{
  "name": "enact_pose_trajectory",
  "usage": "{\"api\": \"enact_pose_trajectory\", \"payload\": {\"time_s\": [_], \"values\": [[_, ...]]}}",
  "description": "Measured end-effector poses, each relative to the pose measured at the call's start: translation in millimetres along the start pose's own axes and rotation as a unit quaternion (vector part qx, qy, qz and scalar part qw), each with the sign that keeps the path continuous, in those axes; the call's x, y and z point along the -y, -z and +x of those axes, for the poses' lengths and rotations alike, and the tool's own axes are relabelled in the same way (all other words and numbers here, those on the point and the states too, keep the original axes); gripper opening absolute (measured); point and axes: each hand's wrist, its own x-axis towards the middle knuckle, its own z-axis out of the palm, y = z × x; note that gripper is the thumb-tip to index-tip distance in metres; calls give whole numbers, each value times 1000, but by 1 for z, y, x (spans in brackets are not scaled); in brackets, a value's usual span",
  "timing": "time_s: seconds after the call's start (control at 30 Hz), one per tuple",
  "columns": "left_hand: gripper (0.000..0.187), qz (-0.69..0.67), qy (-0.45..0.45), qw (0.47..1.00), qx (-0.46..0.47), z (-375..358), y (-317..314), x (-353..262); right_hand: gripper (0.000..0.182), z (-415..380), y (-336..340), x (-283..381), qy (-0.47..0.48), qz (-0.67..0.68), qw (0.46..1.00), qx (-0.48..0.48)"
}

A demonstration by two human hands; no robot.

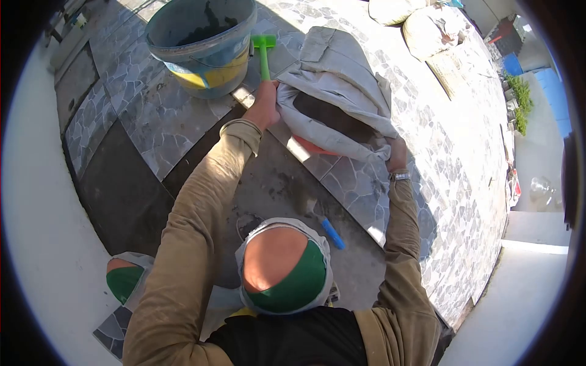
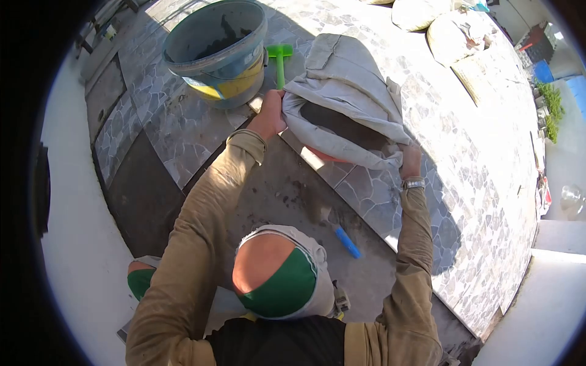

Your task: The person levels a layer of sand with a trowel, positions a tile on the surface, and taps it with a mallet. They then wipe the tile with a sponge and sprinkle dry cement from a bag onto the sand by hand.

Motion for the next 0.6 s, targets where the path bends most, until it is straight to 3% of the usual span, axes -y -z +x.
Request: {"api": "enact_pose_trajectory", "payload": {"time_s": [0.07,0.1,0.17,0.27,0.33,0.4,0.47,0.53,0.57,0.6], "values": [[41,14,1,1000,5,-27,10,7,29,-11,11,-17,146,-214,965,45],[39,-2,-3,1000,4,-43,18,12,29,-20,13,-20,144,-216,965,44],[38,-19,-1,1000,-9,-61,45,23,28,-50,-13,-15,38,-34,998,41],[40,21,-22,999,-25,-83,96,41,29,-77,-17,-43,91,-140,984,67],[47,42,-15,999,-11,-83,131,50,29,-91,-16,-60,53,-111,990,67],[47,37,-17,999,-20,-88,141,54,28,-99,-19,-65,34,-201,973,108],[47,31,-22,999,-29,-95,127,41,27,-91,-21,-55,65,-205,969,121],[45,95,-67,991,64,-98,90,26,26,-71,-21,-39,47,-74,992,92],[44,109,-70,991,-25,-87,67,21,25,-73,-31,-16,31,-48,997,44],[43,34,-16,999,9,-69,59,15,25,-66,-34,-5,34,-50,997,48]]}}
